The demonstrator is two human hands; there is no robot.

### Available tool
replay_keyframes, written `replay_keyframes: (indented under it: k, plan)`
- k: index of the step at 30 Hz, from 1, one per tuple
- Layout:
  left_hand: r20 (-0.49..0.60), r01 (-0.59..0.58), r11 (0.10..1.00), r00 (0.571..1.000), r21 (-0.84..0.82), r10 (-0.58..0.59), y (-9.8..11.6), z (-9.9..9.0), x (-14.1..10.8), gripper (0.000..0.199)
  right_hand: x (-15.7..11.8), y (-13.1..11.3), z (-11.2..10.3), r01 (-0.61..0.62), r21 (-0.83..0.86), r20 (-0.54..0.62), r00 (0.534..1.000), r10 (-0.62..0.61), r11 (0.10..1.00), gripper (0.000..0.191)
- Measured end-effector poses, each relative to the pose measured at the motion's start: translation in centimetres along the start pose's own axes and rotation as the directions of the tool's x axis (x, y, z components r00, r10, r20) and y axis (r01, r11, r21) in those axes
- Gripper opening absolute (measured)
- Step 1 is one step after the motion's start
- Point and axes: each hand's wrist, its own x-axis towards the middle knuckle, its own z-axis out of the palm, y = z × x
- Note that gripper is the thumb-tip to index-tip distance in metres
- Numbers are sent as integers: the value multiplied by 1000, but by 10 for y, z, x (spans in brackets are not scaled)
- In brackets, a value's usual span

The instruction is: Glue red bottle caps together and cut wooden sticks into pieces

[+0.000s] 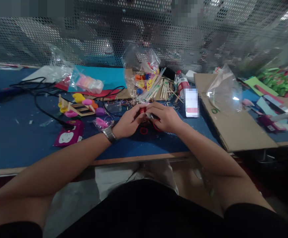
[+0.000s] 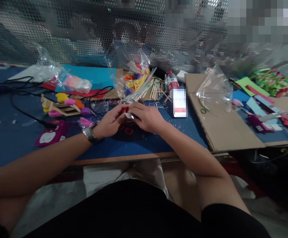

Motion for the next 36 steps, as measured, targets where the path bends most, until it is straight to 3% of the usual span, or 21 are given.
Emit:
replay_keyframes:
  k: [3, 8, 11, 16, 22, 28, 32, 36]
  plan:
    - [-82, 10, 1000, 997, -10, -10, 1, 0, -2, 55, 0, 1, -3, -29, 1, -18, 999, 29, 1000, 40]
    - [-136, 39, 989, 989, -142, -58, 6, 4, -5, 47, 1, -4, -4, -145, -49, 111, 982, 150, 988, 70]
    - [-132, 1, 997, 991, -72, -10, 13, 4, -5, 46, 3, -10, -5, -203, -112, 191, 956, 221, 973, 68]
    - [-103, -77, 997, 992, 25, 79, 22, 3, -6, 48, 7, -19, -7, -253, -201, 231, 927, 297, 946, 58]
    - [-56, -50, 999, 997, -3, 50, 19, 4, -9, 41, 10, -23, -8, -274, -281, 271, 897, 350, 920, 52]
    - [-28, -10, 1000, 1000, -24, 10, 19, 5, -10, 32, 13, -29, -8, -303, -317, 316, 859, 402, 899, 58]
    - [-38, -110, 994, 993, -1, 110, 20, 9, -10, 28, 15, -36, -9, -298, -345, 352, 838, 417, 890, 65]
    - [-53, -161, 973, 984, 166, 172, 23, 12, -11, 38, 15, -38, -9, -265, -363, 383, 832, 402, 893, 60]
